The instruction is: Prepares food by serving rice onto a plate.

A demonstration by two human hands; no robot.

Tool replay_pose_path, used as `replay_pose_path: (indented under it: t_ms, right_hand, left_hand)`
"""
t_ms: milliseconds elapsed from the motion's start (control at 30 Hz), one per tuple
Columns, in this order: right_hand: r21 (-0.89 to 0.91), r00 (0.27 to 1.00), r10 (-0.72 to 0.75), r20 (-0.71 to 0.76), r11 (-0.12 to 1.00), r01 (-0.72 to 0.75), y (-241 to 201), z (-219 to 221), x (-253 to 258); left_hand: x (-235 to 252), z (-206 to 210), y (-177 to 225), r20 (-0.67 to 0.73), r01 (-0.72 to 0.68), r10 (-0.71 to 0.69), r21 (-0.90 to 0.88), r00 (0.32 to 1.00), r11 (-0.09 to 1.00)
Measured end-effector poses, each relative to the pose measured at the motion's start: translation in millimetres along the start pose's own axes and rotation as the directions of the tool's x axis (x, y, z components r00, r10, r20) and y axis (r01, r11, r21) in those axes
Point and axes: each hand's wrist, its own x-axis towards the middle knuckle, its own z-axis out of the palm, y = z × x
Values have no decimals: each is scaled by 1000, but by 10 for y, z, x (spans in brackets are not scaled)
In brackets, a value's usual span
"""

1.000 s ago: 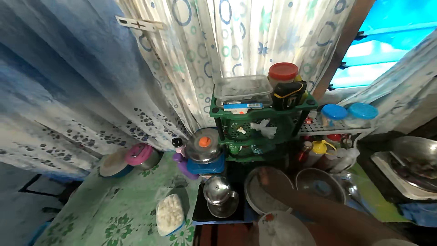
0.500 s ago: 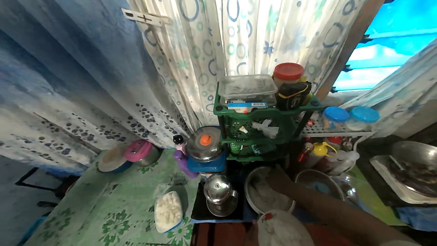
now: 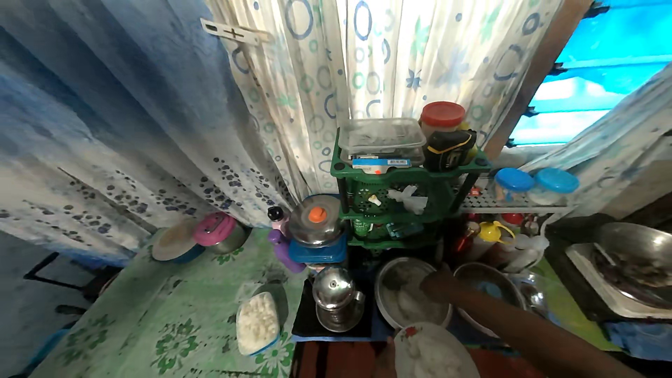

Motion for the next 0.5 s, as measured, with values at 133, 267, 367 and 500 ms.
replay_pose_path:
  t_ms: [133, 267, 367, 500]
  right_hand:
    - [5, 1000, -11, 2, 1000, 10, 26, 2, -66]
    - [48, 999, -23, -22, 999, 24, 112, 88, -30]
    - [98, 998, -33, -52, 994, 38, 190, 161, -12]
    - [241, 998, -28, -62, 970, 42, 346, 255, 93]
  left_hand:
    - [-14, 7, 30, -9, 5, -6, -16, 1000, 1000]
    - [-6, -3, 28, 1, 27, -27, -6, 1000, 1000]
    - [-6, -7, 9, 12, 10, -10, -16, 1000, 1000]
    - [19, 1, -24, -24, 13, -13, 0, 1000, 1000]
